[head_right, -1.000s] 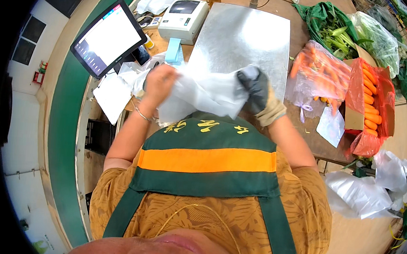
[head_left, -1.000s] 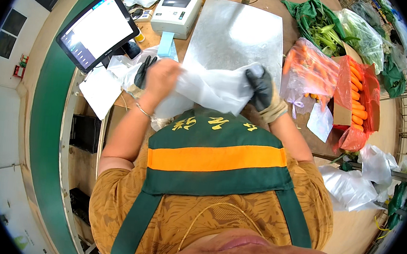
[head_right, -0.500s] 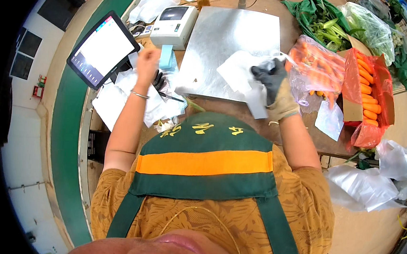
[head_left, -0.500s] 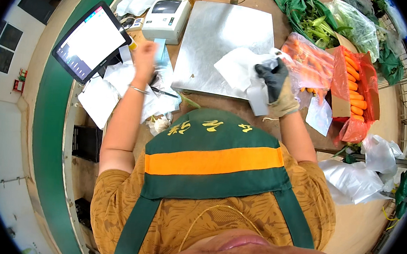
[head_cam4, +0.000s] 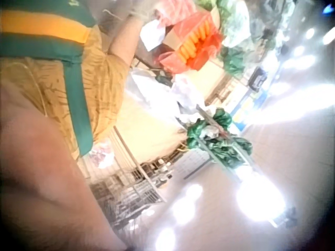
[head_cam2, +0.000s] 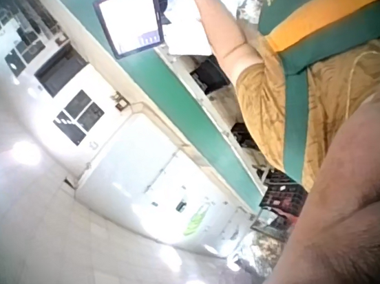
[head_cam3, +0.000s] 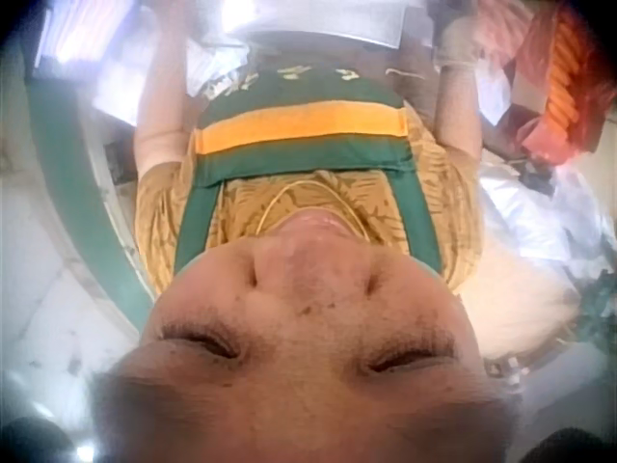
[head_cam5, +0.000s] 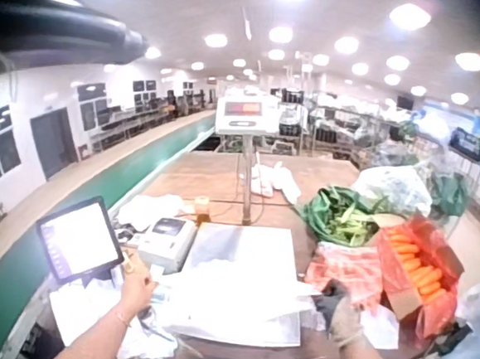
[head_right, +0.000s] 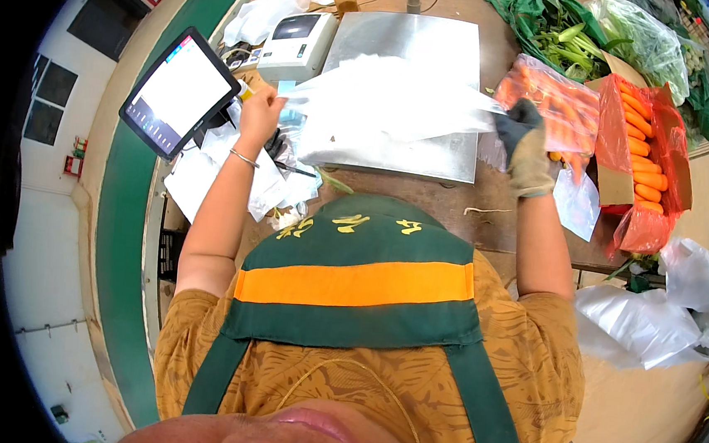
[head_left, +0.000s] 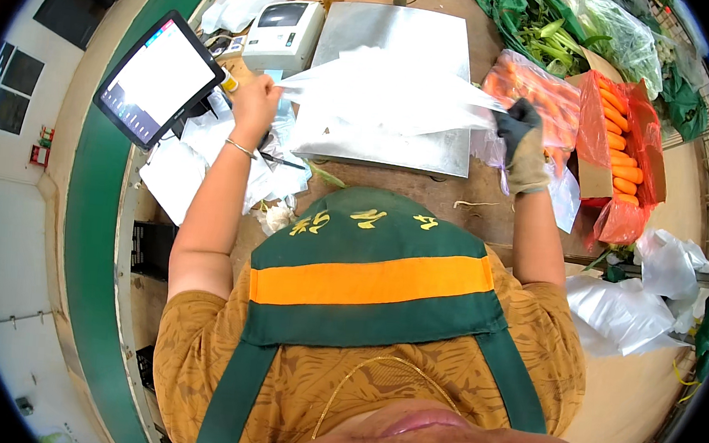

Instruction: The person repeatedly picks carrots from a box and places them into small plastic bags on a digital scale. After weighing, the person ties the bags and sets them aside. The process is repeated multiple times throughout the clip.

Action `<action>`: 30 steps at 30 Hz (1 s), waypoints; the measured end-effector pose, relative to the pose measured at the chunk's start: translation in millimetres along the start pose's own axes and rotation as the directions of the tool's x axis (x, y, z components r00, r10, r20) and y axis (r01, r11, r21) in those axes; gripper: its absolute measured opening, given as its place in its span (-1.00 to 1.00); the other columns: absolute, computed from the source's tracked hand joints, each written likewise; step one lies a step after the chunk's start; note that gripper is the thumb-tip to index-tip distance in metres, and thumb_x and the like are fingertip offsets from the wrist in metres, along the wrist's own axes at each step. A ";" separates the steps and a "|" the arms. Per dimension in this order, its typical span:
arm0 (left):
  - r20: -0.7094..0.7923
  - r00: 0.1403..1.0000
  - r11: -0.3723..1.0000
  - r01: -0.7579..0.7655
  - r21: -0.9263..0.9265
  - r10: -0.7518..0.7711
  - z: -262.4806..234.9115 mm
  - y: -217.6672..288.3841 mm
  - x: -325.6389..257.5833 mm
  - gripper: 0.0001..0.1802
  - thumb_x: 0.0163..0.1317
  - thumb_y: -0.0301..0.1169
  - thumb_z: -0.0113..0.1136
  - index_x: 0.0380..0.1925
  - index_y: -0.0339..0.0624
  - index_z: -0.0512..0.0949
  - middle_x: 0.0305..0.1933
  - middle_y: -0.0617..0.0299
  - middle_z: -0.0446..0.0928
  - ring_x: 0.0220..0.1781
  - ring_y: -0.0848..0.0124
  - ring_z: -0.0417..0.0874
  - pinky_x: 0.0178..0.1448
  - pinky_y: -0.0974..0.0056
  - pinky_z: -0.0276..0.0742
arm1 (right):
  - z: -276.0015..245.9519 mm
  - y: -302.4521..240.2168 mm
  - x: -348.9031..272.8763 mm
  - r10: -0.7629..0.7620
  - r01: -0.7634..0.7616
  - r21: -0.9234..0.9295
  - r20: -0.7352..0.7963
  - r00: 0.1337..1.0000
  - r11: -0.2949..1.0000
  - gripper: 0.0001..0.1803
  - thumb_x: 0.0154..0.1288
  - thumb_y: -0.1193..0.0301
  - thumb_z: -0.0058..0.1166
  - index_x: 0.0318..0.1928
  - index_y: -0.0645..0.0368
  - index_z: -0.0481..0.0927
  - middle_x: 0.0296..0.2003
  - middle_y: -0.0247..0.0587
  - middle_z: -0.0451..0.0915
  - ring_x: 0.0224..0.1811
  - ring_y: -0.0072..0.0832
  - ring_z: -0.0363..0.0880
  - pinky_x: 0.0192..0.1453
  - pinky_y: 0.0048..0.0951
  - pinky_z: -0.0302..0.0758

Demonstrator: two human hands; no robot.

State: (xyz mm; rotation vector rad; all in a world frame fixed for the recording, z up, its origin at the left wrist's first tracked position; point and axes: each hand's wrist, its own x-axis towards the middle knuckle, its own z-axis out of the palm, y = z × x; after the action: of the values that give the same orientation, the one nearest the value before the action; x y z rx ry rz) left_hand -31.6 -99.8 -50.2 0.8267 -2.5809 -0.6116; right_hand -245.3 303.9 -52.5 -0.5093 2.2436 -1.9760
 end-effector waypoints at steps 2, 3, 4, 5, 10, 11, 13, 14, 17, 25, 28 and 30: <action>-0.256 0.894 0.929 -0.364 0.063 0.367 20.7 32.5 -10.1 -0.41 0.02 -0.21 0.42 0.04 -0.20 0.49 0.07 -0.07 0.52 0.11 0.02 0.52 0.16 0.07 0.43 | 19.5 -7.0 -15.6 0.020 -0.020 -0.009 0.058 0.998 1.000 -0.71 0.14 0.46 0.36 -0.49 0.11 0.42 -0.58 -0.51 0.35 -0.55 -0.70 0.28 -0.53 -0.55 0.28; -0.261 0.831 0.866 -0.499 0.039 0.491 22.7 71.0 -19.4 -0.30 -0.01 -0.18 0.44 0.13 -0.22 0.43 0.14 -0.07 0.47 0.19 0.00 0.45 0.25 0.06 0.36 | 31.1 -15.8 -19.9 0.058 -0.060 0.023 0.086 0.995 0.998 -0.71 0.13 0.44 0.37 -0.50 0.12 0.43 -0.58 -0.51 0.35 -0.54 -0.70 0.28 -0.52 -0.55 0.28; -0.264 0.753 0.782 -0.623 0.011 0.603 20.5 115.2 -34.5 -0.19 -0.03 -0.15 0.46 0.22 -0.24 0.38 0.22 -0.07 0.42 0.27 -0.02 0.39 0.34 0.06 0.29 | 43.5 -22.1 -25.3 0.074 -0.087 0.086 0.145 0.987 0.992 -0.70 0.12 0.43 0.38 -0.50 0.12 0.43 -0.58 -0.51 0.33 -0.53 -0.69 0.27 -0.52 -0.54 0.28; -0.203 0.721 0.733 -0.680 -0.021 0.663 23.7 148.9 -50.7 -0.16 -0.09 -0.27 0.46 0.27 -0.12 0.36 0.25 -0.05 0.39 0.27 -0.01 0.38 0.33 0.02 0.29 | 54.7 -28.8 -31.5 0.085 -0.116 0.141 0.208 0.974 0.983 -0.69 0.10 0.41 0.40 -0.51 0.12 0.44 -0.58 -0.50 0.32 -0.53 -0.68 0.26 -0.51 -0.54 0.28; -0.103 0.721 0.720 -0.649 0.245 0.685 62.6 142.8 -5.2 -0.68 0.11 -0.37 0.21 -0.11 -0.18 0.54 -0.16 -0.02 0.62 -0.12 0.01 0.61 -0.12 0.02 0.52 | 35.6 -53.1 -48.2 0.001 0.031 -0.050 0.540 0.841 0.998 -0.61 0.12 0.36 0.39 -0.55 0.15 0.36 -0.60 -0.53 0.28 -0.49 -0.72 0.31 -0.39 -0.58 0.33; -0.072 0.755 0.745 -0.621 0.242 0.652 55.6 137.2 0.0 -0.78 0.15 -0.42 0.13 -0.19 -0.19 0.55 -0.25 -0.02 0.63 -0.21 0.00 0.62 -0.21 0.02 0.52 | 18.6 -38.0 -40.6 0.076 -0.039 -0.086 0.487 0.870 0.996 -0.64 0.14 0.31 0.37 -0.51 0.18 0.42 -0.60 -0.49 0.33 -0.49 -0.70 0.32 -0.41 -0.55 0.33; 0.169 0.920 0.872 -0.390 0.295 0.354 32.4 148.0 0.7 -0.83 0.26 -0.46 0.01 -0.19 -0.15 0.55 -0.25 0.04 0.62 -0.25 0.10 0.62 -0.20 0.06 0.53 | -17.3 10.4 -22.2 0.236 -0.192 -0.149 0.377 0.896 0.970 -0.65 0.17 0.22 0.32 -0.45 0.23 0.53 -0.60 -0.41 0.43 -0.51 -0.65 0.35 -0.46 -0.49 0.34; 0.191 0.957 0.975 -0.212 -0.061 0.220 27.6 142.9 4.9 -0.82 0.32 -0.45 -0.05 -0.20 -0.17 0.54 -0.26 0.09 0.62 -0.25 0.15 0.63 -0.20 0.07 0.54 | -41.3 48.9 -13.2 0.294 -0.239 -0.212 0.292 0.910 0.948 -0.66 0.18 0.20 0.29 -0.42 0.24 0.55 -0.58 -0.31 0.49 -0.50 -0.57 0.43 -0.42 -0.45 0.39; 0.363 0.931 0.114 0.364 -0.924 -0.028 25.9 93.9 42.1 -0.73 0.44 -0.36 -0.16 -0.15 -0.26 0.52 -0.25 0.19 0.59 -0.24 0.29 0.62 -0.17 0.10 0.57 | -129.1 219.1 2.4 0.376 -0.342 -0.544 -0.053 0.925 0.766 -0.74 0.17 0.28 0.18 -0.32 0.26 0.61 -0.43 0.02 0.65 -0.36 -0.19 0.65 -0.25 -0.25 0.53; 0.075 0.874 0.558 0.370 -0.743 -0.481 75.5 68.9 -29.1 -0.67 0.48 -0.17 -0.04 -0.13 -0.21 0.53 -0.46 0.33 0.44 -0.50 0.57 0.43 -0.43 0.45 0.37 | -127.0 185.0 69.4 0.276 -0.063 -0.957 0.018 0.961 0.284 -0.59 0.16 0.28 0.08 -0.02 0.22 0.63 -0.11 0.08 0.66 -0.01 -0.11 0.64 0.09 -0.18 0.53; 0.270 0.892 0.643 0.449 -0.621 -0.363 103.1 43.4 -55.6 -0.75 0.43 -0.15 0.06 -0.26 -0.08 0.51 -0.54 0.41 0.34 -0.62 0.59 0.31 -0.56 0.45 0.23 | -161.0 224.2 113.3 -0.216 -0.021 -0.999 -0.015 0.976 -0.029 -0.38 0.21 0.06 0.06 0.16 0.21 0.52 0.11 0.08 0.56 0.16 -0.14 0.55 0.24 -0.21 0.45; 0.343 0.848 0.592 0.528 -0.609 -0.403 101.0 62.5 -78.5 -0.77 0.42 -0.18 0.08 -0.26 -0.09 0.52 -0.51 0.41 0.38 -0.53 0.59 0.37 -0.48 0.42 0.29 | -169.2 190.8 150.2 0.291 -0.257 -0.933 -0.181 0.939 0.250 -0.32 0.26 -0.07 -0.04 0.24 0.11 0.47 0.23 0.05 0.45 0.29 -0.07 0.40 0.40 -0.18 0.27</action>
State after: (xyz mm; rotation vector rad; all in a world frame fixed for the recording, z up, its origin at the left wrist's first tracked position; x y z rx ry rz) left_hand -46.3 23.5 -119.8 1.2013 -1.9436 -1.7413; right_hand -470.4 434.2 -193.7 -0.1374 2.9955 -0.2062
